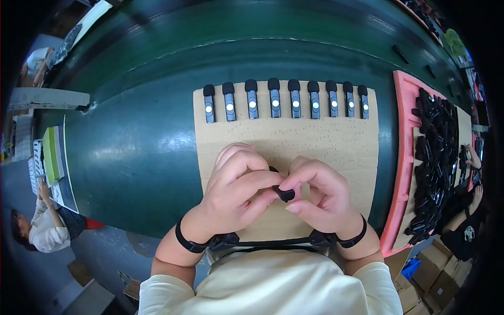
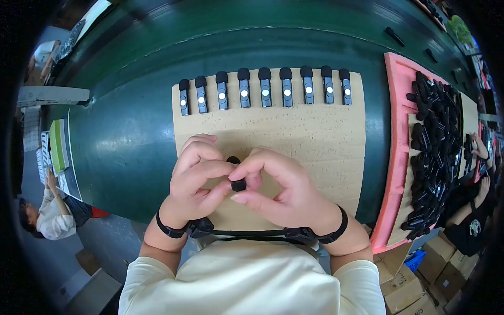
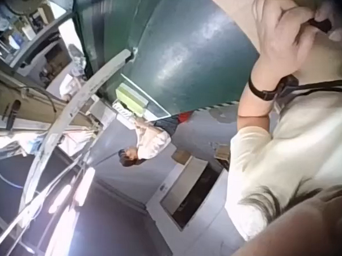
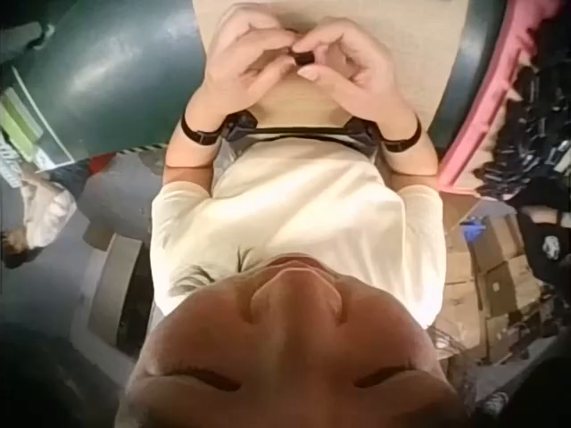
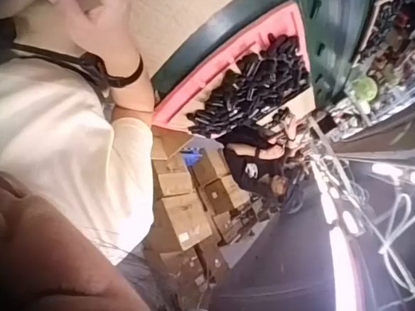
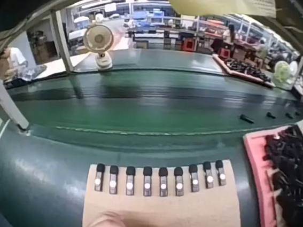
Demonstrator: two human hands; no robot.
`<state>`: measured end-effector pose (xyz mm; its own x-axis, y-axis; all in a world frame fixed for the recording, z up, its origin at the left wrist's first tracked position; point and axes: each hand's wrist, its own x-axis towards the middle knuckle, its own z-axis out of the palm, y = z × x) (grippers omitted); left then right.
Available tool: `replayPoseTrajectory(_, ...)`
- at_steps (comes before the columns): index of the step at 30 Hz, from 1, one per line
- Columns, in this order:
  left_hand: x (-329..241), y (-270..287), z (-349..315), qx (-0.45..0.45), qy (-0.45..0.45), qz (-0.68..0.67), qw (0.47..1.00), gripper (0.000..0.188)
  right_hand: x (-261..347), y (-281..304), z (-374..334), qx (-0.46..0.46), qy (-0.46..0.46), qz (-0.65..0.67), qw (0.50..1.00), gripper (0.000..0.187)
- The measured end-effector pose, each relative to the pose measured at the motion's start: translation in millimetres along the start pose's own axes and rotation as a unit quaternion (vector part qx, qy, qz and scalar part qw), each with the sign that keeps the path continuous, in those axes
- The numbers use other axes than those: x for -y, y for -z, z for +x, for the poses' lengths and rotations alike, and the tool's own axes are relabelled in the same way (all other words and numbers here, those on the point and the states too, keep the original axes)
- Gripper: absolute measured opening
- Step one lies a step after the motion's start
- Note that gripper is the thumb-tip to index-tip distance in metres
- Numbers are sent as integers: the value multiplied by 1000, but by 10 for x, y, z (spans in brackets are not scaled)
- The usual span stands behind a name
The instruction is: The person picks up a microphone and a receiver, aligns them end-to-end, and presses them together by hand. The person then places the assembled unit onto a cardboard sheet and repeats the process with additional components.
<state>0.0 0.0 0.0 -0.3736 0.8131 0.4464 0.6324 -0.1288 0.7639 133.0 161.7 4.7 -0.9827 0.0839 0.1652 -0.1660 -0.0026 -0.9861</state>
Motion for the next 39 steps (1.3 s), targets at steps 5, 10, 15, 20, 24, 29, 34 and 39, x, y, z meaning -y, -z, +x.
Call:
replayPoseTrajectory(5,37,-23,3,-10,-10,21,1000,37,33,-10,13,-29,-84,82,993,15)
replayPoseTrajectory(10,38,39,28,-22,-1,59,998,36,-22,-38,79,-95,-134,161,973,13)
replayPoseTrajectory(15,-40,293,36,-18,13,223,975,35,-260,44,114,-98,-180,88,975,12)
replayPoseTrajectory(20,137,537,-190,-14,24,353,935,35,-272,29,130,-86,-178,88,976,12)
replayPoseTrajectory(24,172,557,-228,15,21,403,915,34,-272,48,124,-81,-177,92,977,12)
replayPoseTrajectory(29,112,530,-315,60,53,347,935,36,-282,55,117,-79,-181,83,977,11)
replayPoseTrajectory(34,148,547,-338,62,71,334,938,38,-285,34,125,-83,-182,71,977,9)
replayPoseTrajectory(39,224,544,-316,60,77,334,937,41,-285,39,118,-83,-185,60,977,9)
